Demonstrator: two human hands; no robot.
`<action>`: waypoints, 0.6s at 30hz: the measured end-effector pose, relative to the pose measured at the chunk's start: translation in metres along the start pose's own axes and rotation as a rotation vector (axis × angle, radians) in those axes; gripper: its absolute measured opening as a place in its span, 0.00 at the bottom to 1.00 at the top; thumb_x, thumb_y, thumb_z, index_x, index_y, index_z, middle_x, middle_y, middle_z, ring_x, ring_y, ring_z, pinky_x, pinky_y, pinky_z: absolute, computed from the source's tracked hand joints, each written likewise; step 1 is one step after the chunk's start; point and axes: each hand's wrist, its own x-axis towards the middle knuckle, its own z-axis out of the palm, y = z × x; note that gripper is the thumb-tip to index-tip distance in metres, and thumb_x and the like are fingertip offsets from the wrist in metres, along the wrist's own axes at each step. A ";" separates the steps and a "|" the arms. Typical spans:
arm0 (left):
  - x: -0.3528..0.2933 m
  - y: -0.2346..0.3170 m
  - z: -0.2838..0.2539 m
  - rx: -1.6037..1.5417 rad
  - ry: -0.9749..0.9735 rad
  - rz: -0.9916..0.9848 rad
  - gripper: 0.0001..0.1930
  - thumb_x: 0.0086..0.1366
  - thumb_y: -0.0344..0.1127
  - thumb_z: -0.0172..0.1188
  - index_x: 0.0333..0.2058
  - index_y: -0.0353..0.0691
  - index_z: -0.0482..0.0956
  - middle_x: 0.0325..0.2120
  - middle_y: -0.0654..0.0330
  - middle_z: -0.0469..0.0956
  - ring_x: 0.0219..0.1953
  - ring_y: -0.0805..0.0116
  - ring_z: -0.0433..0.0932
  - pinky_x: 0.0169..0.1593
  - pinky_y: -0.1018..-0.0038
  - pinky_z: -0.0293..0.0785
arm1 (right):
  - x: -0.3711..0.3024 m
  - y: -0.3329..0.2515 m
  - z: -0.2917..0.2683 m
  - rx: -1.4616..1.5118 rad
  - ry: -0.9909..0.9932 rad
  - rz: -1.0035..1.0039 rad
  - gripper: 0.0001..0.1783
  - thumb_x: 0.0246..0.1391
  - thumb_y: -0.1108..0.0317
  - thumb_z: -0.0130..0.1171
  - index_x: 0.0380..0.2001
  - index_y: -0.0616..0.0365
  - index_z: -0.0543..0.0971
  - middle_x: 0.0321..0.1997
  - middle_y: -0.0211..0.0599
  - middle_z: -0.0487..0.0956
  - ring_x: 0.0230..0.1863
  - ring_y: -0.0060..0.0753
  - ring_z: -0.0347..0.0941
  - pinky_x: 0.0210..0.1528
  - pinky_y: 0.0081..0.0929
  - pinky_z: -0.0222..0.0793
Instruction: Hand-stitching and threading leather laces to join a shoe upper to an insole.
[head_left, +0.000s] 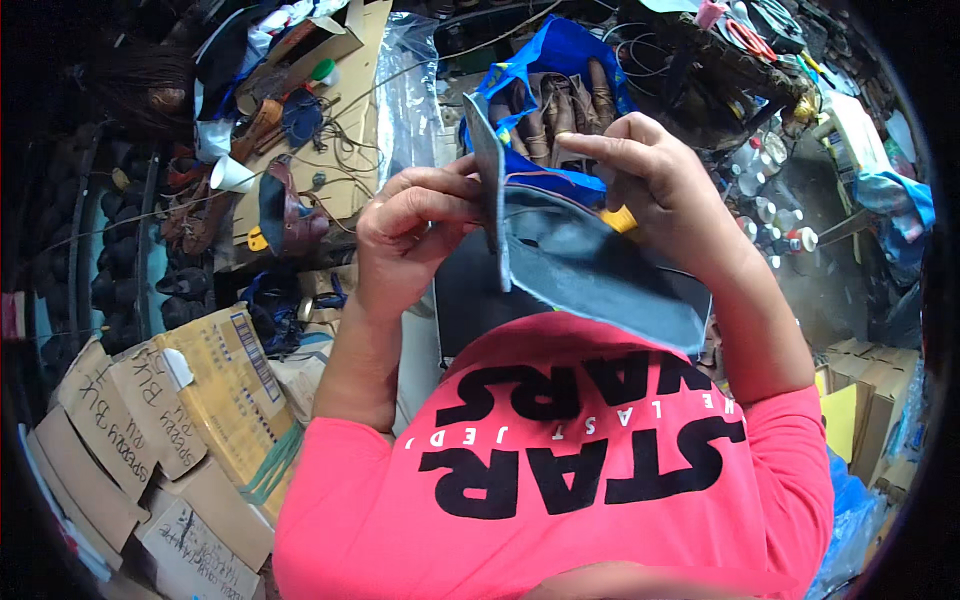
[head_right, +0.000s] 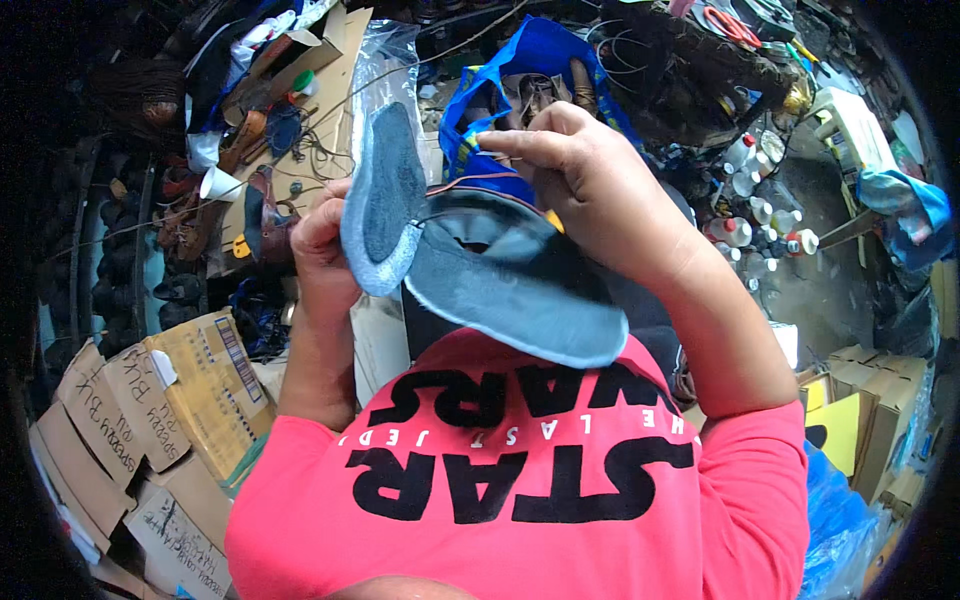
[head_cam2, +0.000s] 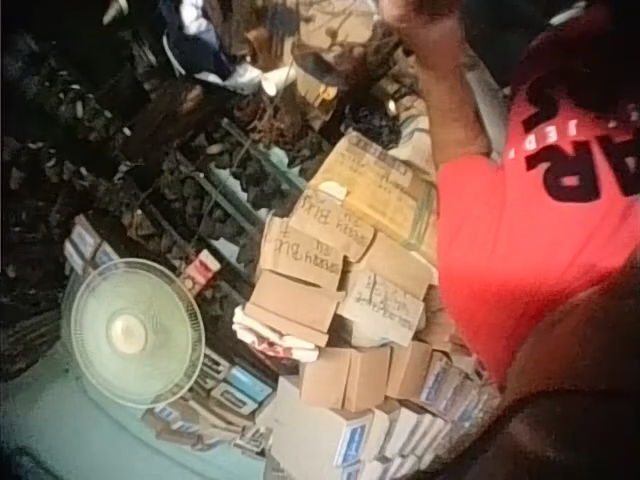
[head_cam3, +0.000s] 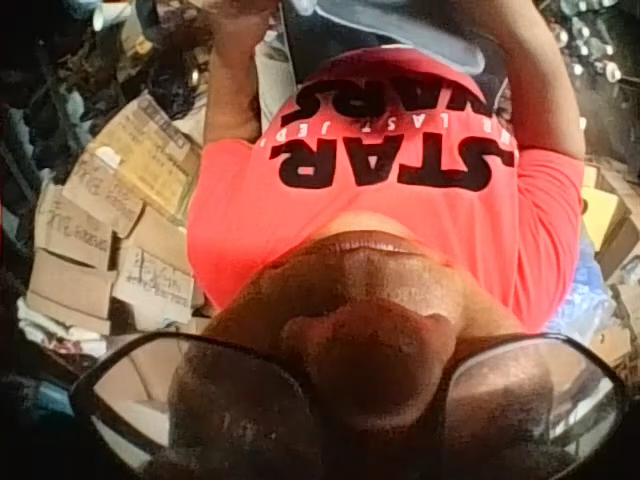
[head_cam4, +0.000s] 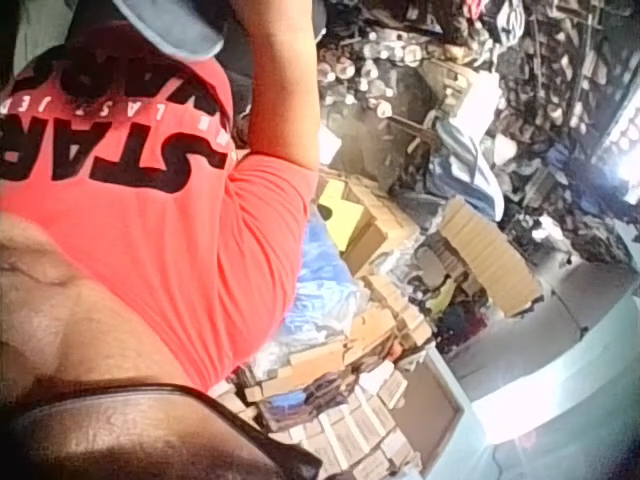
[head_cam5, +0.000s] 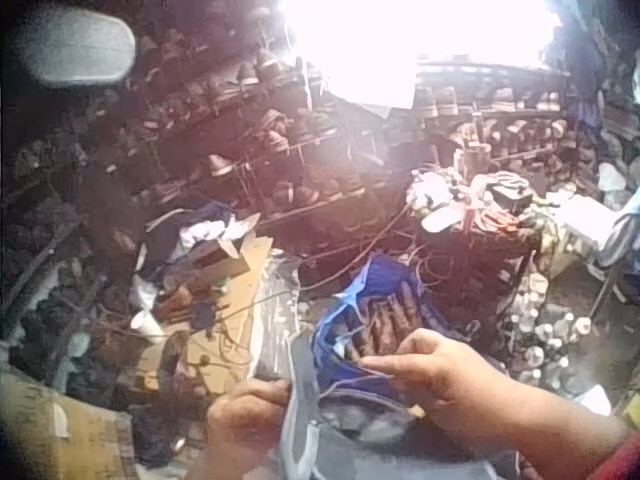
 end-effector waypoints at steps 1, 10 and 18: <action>-0.001 0.000 0.003 -0.111 0.043 -0.018 0.11 0.51 0.14 0.60 0.32 0.35 0.79 0.35 0.56 0.77 0.46 0.60 0.77 0.60 0.54 0.66 | 0.000 -0.006 0.002 0.010 0.005 -0.003 0.17 0.48 0.76 0.59 0.44 0.51 0.80 0.30 0.38 0.71 0.32 0.36 0.71 0.39 0.25 0.68; -0.003 -0.004 0.016 -0.580 0.296 -0.202 0.13 0.44 0.17 0.67 0.29 0.35 0.77 0.36 0.55 0.79 0.39 0.68 0.78 0.46 0.71 0.74 | 0.004 -0.019 0.020 -0.147 0.073 -0.374 0.08 0.42 0.69 0.66 0.29 0.46 0.83 0.20 0.26 0.71 0.27 0.30 0.70 0.42 0.30 0.62; -0.003 -0.009 0.015 -0.603 0.313 -0.296 0.12 0.46 0.16 0.66 0.29 0.35 0.76 0.36 0.53 0.79 0.38 0.67 0.78 0.44 0.70 0.76 | 0.003 -0.015 0.023 -0.150 0.047 -0.327 0.06 0.45 0.66 0.63 0.30 0.45 0.82 0.21 0.27 0.70 0.29 0.33 0.71 0.41 0.33 0.61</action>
